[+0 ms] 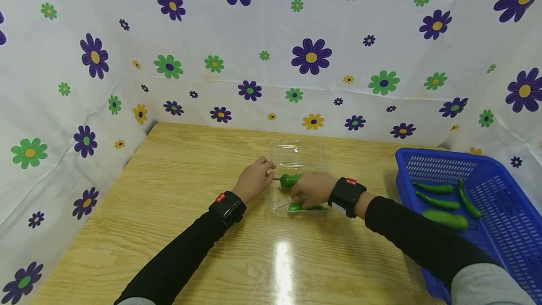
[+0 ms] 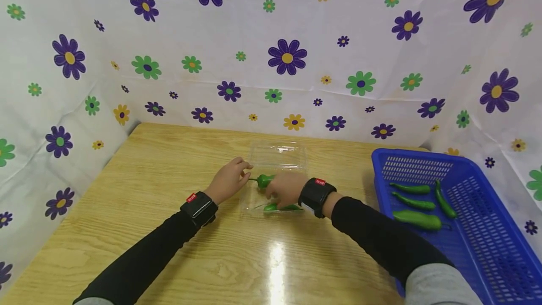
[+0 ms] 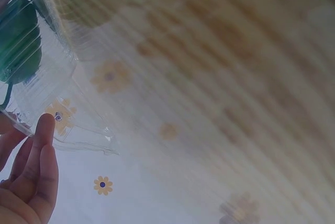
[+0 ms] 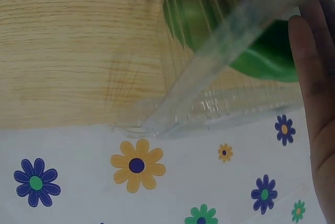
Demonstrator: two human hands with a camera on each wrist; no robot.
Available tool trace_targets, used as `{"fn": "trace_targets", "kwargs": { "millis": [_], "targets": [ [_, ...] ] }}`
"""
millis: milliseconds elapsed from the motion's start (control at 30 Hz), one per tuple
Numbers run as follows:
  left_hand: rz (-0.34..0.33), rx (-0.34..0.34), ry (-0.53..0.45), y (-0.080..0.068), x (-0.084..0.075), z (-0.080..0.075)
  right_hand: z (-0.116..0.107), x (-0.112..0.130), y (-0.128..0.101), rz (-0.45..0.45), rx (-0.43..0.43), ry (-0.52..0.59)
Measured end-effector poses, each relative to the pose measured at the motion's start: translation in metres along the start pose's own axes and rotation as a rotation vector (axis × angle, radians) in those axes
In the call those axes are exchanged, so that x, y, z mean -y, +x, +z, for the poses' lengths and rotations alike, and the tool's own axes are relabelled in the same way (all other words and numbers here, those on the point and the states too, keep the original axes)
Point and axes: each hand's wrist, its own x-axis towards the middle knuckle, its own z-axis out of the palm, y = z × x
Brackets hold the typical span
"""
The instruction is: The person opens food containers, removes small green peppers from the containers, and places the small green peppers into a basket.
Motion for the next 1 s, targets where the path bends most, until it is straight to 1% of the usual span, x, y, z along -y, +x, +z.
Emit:
{"fn": "trace_targets", "kwargs": {
  "millis": [100,200,433,667,767,1000],
  "targets": [
    [0.002,-0.001,-0.002,0.000,-0.001,-0.001,0.005,0.000,0.000,-0.016,0.000,-0.035],
    [0.006,-0.003,-0.005,0.000,-0.001,-0.001,0.005,0.004,-0.001,-0.017,-0.004,-0.052],
    [0.011,-0.009,-0.009,0.000,0.000,0.000,0.000,0.013,-0.004,-0.031,0.015,-0.052],
    [0.006,-0.003,-0.010,0.001,-0.002,-0.002,0.008,0.011,-0.002,-0.052,0.002,-0.081],
    [0.000,0.002,-0.008,0.001,-0.003,-0.002,0.010,0.010,0.000,-0.056,0.006,-0.077],
    [-0.015,0.012,-0.014,0.000,-0.003,-0.003,0.010,0.010,0.003,-0.055,0.016,-0.029]
  ]
}}
